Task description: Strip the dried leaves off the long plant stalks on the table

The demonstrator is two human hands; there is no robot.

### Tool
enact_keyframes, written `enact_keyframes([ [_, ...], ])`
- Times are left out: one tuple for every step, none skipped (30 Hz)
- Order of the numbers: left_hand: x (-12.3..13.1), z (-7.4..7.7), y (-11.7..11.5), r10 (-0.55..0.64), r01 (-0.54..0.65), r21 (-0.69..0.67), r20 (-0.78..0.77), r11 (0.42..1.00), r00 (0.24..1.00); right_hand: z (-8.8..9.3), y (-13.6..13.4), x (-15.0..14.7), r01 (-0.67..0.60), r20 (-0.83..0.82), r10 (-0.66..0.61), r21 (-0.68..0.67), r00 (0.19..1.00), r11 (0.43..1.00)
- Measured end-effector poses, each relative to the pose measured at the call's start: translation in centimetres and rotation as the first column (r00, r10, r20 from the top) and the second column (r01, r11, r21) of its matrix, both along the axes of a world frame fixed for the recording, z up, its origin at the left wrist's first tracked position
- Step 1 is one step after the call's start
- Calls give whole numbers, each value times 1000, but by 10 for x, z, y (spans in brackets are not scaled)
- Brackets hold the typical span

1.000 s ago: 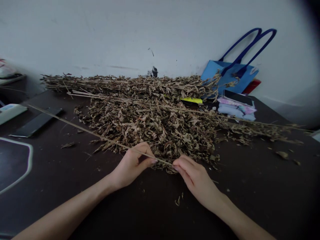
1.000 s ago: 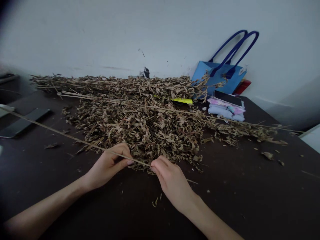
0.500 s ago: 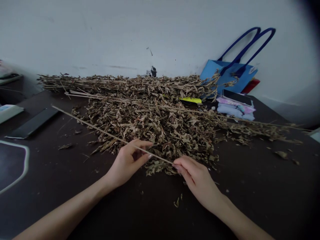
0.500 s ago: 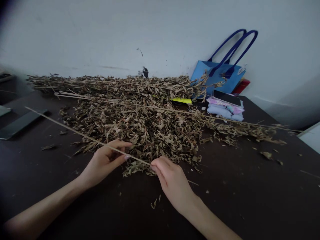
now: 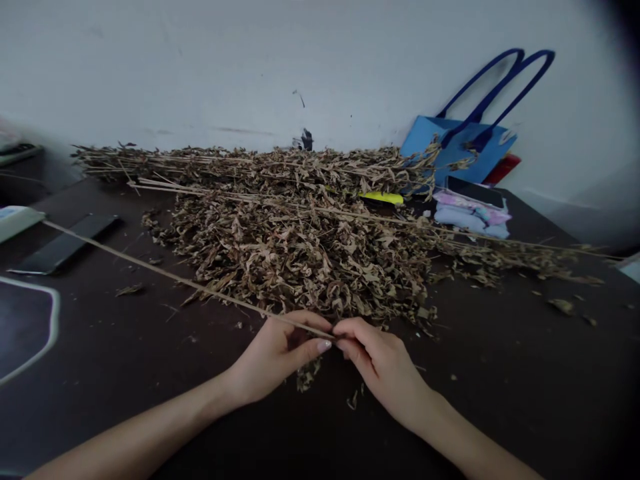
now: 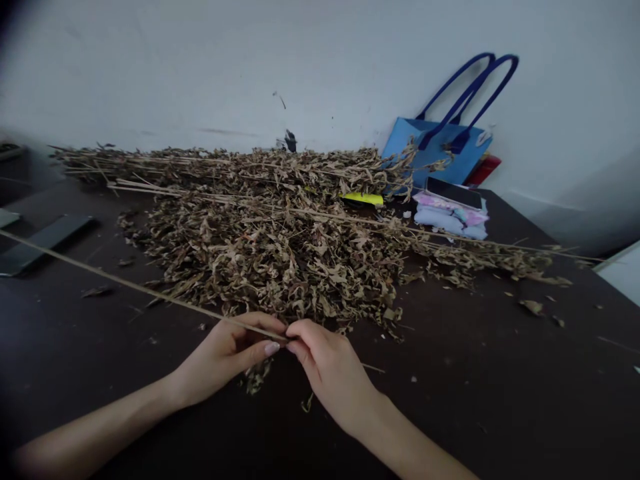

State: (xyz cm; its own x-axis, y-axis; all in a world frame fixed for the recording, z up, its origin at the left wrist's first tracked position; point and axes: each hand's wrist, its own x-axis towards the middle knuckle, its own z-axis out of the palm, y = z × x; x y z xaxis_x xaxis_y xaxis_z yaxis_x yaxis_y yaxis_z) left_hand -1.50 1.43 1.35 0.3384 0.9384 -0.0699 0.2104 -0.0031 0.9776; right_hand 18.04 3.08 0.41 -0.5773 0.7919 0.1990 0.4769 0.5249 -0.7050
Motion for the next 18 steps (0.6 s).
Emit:
enact_keyframes([
  [1, 0, 0, 7, -7, 15, -11, 1000, 1000, 0, -1, -1, -1, -1, 1, -8, 1000, 1000],
  [1, 0, 0, 12, -11, 29, -18, 1000, 1000, -1, -2, -1, -3, -4, 3, -12, 1000, 1000],
  [2, 0, 0, 17, -16, 42, -23, 999, 1000, -1, -2, -1, -5, -7, 5, -17, 1000, 1000],
  [2, 0, 1, 22, -21, 54, -29, 998, 999, -1, -2, -2, -8, -10, 8, -21, 1000, 1000],
  [2, 0, 1, 28, -26, 64, -35, 998, 999, -1, -3, -2, -11, -13, 10, -24, 1000, 1000],
  [2, -1, 2, 33, -30, 71, -43, 997, 999, 0, -3, -2, -13, -17, 13, -22, 1000, 1000],
  [2, -1, 2, 34, -30, 77, -52, 997, 998, 0, -3, -2, -16, -18, 16, -18, 1000, 1000],
  [2, -1, 2, 32, -27, 82, -61, 996, 998, 0, -3, -2, -20, -19, 20, -13, 1000, 1000],
  [1, -2, 3, 26, -20, 86, -70, 996, 997, 0, -3, -2, -23, -17, 23, -7, 1000, 1000],
  [1, -2, 3, 18, -11, 90, -76, 996, 997, 0, -3, -2, -26, -15, 26, -2, 1000, 1000],
  [1, -3, 3, 11, -4, 94, -83, 996, 997, -1, -3, -2, -29, -10, 29, 1, 1000, 1000],
  [0, -3, 3, 3, 6, 99, -90, 995, 996, -1, -3, -3, -32, -4, 32, 4, 999, 999],
  [0, -3, 3, -6, 17, 108, -99, 994, 995, -1, -3, -3, -34, 3, 34, 7, 999, 999],
  [-1, -4, 3, -15, 28, 119, -114, 992, 993, 0, -3, -2, -29, 8, 29, 14, 1000, 999],
  [-1, -4, 3, -19, 37, 134, -136, 990, 991, 0, -2, -2, -18, 13, 18, 25, 1000, 1000],
  [-2, -4, 3, -19, 43, 147, -162, 988, 987, 1, -1, -1, 1, 15, -2, 42, 1000, 999],
  [-3, -3, 4, -13, 43, 157, -188, 987, 982, 2, 0, 0, 27, 15, -28, 63, 1000, 998],
  [-4, -3, 4, 1, 35, 166, -210, 985, 978, 4, 2, 2, 54, 14, -56, 85, 998, 995],
])
